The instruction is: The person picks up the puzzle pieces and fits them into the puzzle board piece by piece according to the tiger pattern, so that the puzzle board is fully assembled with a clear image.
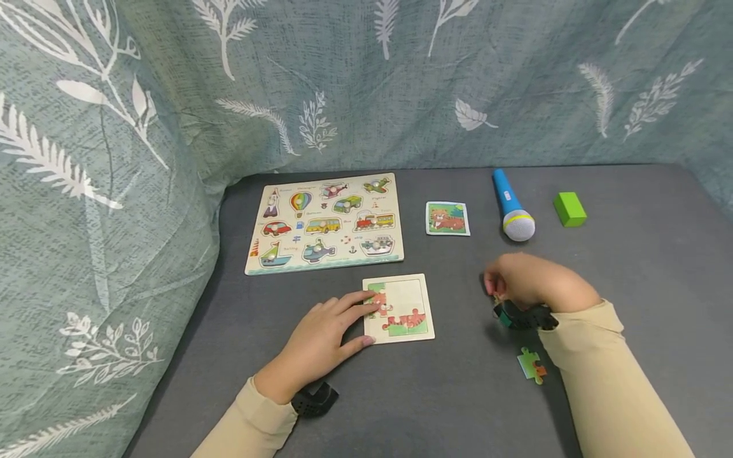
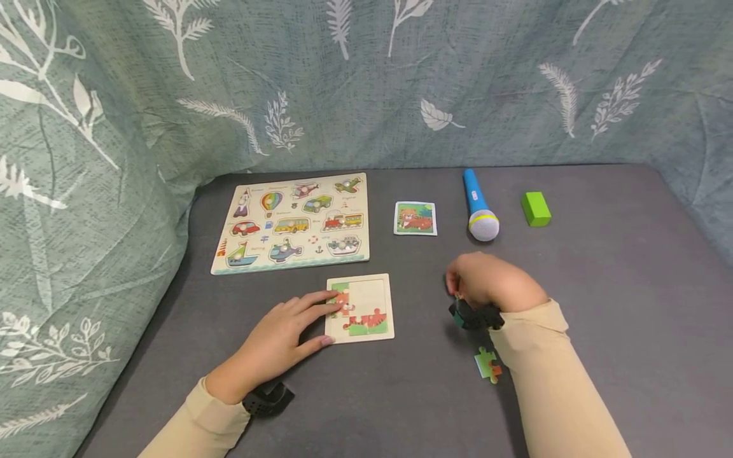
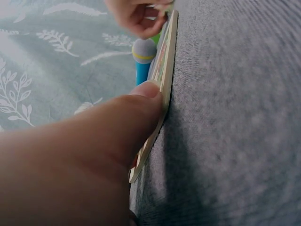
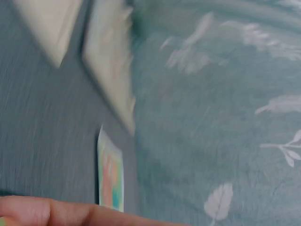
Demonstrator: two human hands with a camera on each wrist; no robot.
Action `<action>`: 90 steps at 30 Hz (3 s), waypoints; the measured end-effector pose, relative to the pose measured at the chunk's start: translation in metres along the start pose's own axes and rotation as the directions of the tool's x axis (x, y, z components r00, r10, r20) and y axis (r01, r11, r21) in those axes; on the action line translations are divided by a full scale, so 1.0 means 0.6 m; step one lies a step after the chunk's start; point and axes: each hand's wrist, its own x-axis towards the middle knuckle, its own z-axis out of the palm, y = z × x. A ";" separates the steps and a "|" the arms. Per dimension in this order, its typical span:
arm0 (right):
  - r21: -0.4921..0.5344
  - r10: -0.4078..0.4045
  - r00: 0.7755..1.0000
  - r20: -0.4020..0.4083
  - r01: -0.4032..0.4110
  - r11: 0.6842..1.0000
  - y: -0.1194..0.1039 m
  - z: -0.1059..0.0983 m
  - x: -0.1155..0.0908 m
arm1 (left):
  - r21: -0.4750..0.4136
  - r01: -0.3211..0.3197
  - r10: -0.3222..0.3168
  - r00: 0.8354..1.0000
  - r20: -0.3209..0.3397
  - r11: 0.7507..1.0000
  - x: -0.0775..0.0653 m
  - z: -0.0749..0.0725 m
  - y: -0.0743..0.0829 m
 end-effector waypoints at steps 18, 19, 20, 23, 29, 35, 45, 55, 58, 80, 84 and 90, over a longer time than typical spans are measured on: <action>0.512 -0.098 0.950 -0.296 0.244 0.824 -0.095 0.064 0.076 | -0.011 -0.001 0.001 1.000 -0.003 1.000 0.000 -0.001 -0.004; 0.517 -0.082 0.947 -0.310 0.240 0.822 -0.098 0.067 0.078 | -0.012 -0.001 0.001 1.000 -0.004 1.000 0.000 -0.001 -0.004; 0.525 -0.066 0.943 -0.327 0.239 0.817 -0.101 0.071 0.079 | -0.013 0.000 0.000 1.000 -0.004 1.000 0.000 -0.001 -0.003; 0.533 -0.030 0.930 -0.367 0.237 0.813 -0.105 0.080 0.084 | -0.017 0.003 -0.003 1.000 -0.005 1.000 0.001 -0.001 -0.002; 0.577 0.004 0.953 -0.304 0.180 0.797 -0.108 0.091 0.089 | -0.015 0.006 -0.006 1.000 0.005 1.000 0.002 -0.002 0.001; 0.530 0.025 0.948 -0.317 0.155 0.834 -0.112 0.093 0.089 | -0.014 0.009 -0.009 1.000 0.002 1.000 0.002 0.001 0.001; 0.643 0.056 0.952 -0.301 0.159 0.749 -0.114 0.095 0.092 | -0.015 0.011 -0.011 1.000 0.003 1.000 0.001 0.001 0.001; 0.742 0.046 0.966 -0.256 0.166 0.649 -0.113 0.098 0.098 | -0.018 0.004 -0.004 1.000 0.004 1.000 0.002 0.000 0.001; 0.756 0.043 0.967 -0.251 0.168 0.633 -0.112 0.099 0.100 | -0.020 0.004 -0.004 1.000 0.002 1.000 0.002 0.000 0.001; 0.520 -0.095 0.931 -0.352 0.279 0.807 -0.135 0.106 0.091 | -0.028 0.015 -0.015 1.000 0.014 1.000 0.002 -0.003 0.002; 0.485 -0.139 0.931 -0.338 0.298 0.822 -0.140 0.107 0.088 | -0.030 0.010 -0.010 1.000 0.013 1.000 0.002 -0.003 0.001; 0.360 -0.247 0.911 -0.331 0.363 0.859 -0.142 0.110 0.084 | -0.044 0.005 -0.004 1.000 0.009 0.999 0.003 -0.002 0.000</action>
